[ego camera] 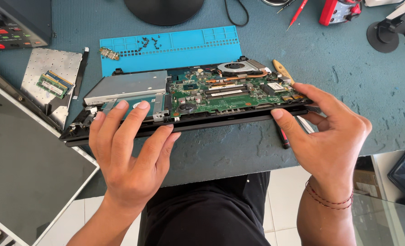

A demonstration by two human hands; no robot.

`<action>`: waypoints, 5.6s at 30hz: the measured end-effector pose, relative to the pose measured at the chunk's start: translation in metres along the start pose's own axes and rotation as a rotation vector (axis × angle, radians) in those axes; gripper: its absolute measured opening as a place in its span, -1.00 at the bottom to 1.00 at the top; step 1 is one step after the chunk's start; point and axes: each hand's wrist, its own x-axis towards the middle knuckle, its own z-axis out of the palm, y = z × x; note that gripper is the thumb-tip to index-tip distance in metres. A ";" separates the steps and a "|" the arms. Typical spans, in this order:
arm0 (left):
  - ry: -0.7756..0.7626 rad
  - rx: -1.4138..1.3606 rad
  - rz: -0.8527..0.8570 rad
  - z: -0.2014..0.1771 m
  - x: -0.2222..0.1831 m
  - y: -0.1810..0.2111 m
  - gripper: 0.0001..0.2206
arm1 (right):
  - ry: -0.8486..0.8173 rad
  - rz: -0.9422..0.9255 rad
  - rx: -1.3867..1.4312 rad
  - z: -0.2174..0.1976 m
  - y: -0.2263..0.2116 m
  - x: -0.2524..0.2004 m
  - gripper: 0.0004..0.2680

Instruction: The person installs a hard drive into a disassembled laptop chassis and secures it with screws. They then attach a cooling fan assembly and fasten it to the motherboard using a screwdriver. The work is performed on a blue anti-static mat with various tools and parts nearby.

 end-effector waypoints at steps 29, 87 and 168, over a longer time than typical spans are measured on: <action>-0.200 -0.192 0.152 0.000 -0.095 0.005 -0.95 | -0.041 -0.139 0.063 0.025 0.064 -0.081 -0.64; -0.608 -0.266 -0.365 0.051 -0.047 -0.013 -0.64 | -0.084 0.121 -0.375 0.066 0.113 -0.043 -0.84; -0.641 -0.336 -0.401 0.048 -0.046 -0.026 -0.80 | -0.040 0.250 -0.279 0.076 0.139 -0.056 -0.89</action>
